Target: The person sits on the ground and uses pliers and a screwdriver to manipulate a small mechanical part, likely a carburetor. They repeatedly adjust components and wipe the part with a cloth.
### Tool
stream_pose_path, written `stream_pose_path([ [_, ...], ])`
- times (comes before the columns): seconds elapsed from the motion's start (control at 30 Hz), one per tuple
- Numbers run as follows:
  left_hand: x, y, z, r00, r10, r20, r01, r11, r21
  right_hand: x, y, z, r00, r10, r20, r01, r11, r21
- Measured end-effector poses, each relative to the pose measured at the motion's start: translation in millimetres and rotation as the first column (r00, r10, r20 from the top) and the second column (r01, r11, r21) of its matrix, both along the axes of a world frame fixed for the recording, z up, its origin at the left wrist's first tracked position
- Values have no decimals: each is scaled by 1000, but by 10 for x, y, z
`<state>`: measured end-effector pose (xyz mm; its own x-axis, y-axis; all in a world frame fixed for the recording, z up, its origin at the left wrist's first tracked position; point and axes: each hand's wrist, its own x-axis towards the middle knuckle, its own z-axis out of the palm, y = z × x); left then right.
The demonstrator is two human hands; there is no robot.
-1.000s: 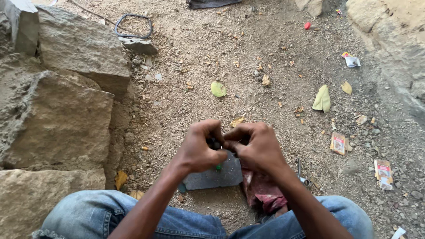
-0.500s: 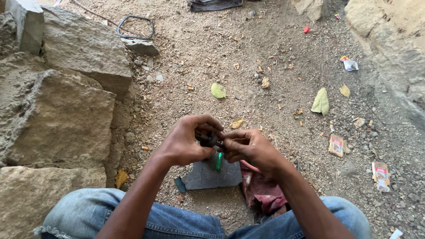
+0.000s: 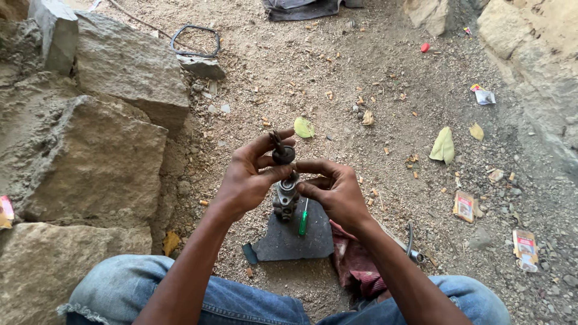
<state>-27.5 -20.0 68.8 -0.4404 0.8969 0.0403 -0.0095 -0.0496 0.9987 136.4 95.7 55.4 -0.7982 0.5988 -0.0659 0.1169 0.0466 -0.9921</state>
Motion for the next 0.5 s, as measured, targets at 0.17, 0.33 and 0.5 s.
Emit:
stream_pose_path([
  [0.17, -19, -22, -15, 1000, 21, -12, -22, 999, -29, 77, 56, -99, 978, -46, 205, -16, 958, 288],
  [0.33, -66, -8, -38, 989, 65, 133, -64, 998, -12, 155, 8, -212, 642, -69, 763, -288, 901, 324],
  [0.5, -66, 4, -88, 975, 105, 195, -107, 994, -1, 135, -251, -461, 866, 180, 467, -423, 762, 490],
])
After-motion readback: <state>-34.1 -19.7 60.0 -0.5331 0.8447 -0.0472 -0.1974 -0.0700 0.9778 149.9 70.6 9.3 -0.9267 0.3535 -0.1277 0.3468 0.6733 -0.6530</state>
